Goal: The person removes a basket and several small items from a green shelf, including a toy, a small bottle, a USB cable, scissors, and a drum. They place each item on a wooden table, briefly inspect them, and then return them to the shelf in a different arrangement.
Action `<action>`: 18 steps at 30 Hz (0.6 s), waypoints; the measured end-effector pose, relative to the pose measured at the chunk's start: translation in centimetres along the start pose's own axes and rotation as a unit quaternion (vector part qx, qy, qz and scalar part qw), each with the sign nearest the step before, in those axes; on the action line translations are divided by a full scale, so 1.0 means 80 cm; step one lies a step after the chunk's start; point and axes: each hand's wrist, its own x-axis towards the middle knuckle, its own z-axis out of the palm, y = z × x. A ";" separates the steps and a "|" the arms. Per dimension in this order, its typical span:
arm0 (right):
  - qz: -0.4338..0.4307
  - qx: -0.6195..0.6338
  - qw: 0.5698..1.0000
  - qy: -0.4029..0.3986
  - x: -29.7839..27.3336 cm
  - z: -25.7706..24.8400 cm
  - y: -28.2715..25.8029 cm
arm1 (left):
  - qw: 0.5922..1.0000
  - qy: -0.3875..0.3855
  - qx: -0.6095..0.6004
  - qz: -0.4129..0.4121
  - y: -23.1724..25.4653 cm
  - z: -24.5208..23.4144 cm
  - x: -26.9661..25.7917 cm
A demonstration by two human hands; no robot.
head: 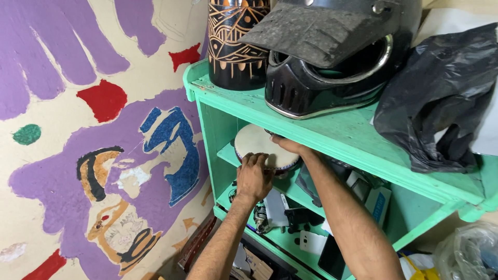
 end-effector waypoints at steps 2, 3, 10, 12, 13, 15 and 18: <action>-0.010 0.004 1.000 -0.011 0.011 0.002 -0.001 | 1.000 0.002 -0.001 0.002 0.000 -0.004 -0.005; -0.016 0.006 1.000 -0.016 0.017 0.002 -0.002 | 1.000 0.005 -0.002 0.006 0.002 -0.008 -0.004; -0.055 0.025 0.997 -0.053 0.066 0.013 0.010 | 1.000 0.000 0.005 0.018 -0.010 0.000 -0.003; -0.063 0.031 0.996 -0.062 0.079 0.019 0.020 | 0.999 0.012 0.029 0.036 -0.015 0.002 -0.002; -0.065 0.033 0.995 -0.067 0.085 0.021 0.027 | 0.999 0.010 0.029 0.035 -0.016 0.002 -0.004; -0.072 0.037 0.994 -0.074 0.097 0.023 0.039 | 0.997 0.021 0.044 0.056 -0.017 0.001 -0.004; -0.082 0.041 0.992 -0.084 0.125 0.026 0.060 | 0.995 0.036 0.061 0.064 -0.021 0.004 -0.004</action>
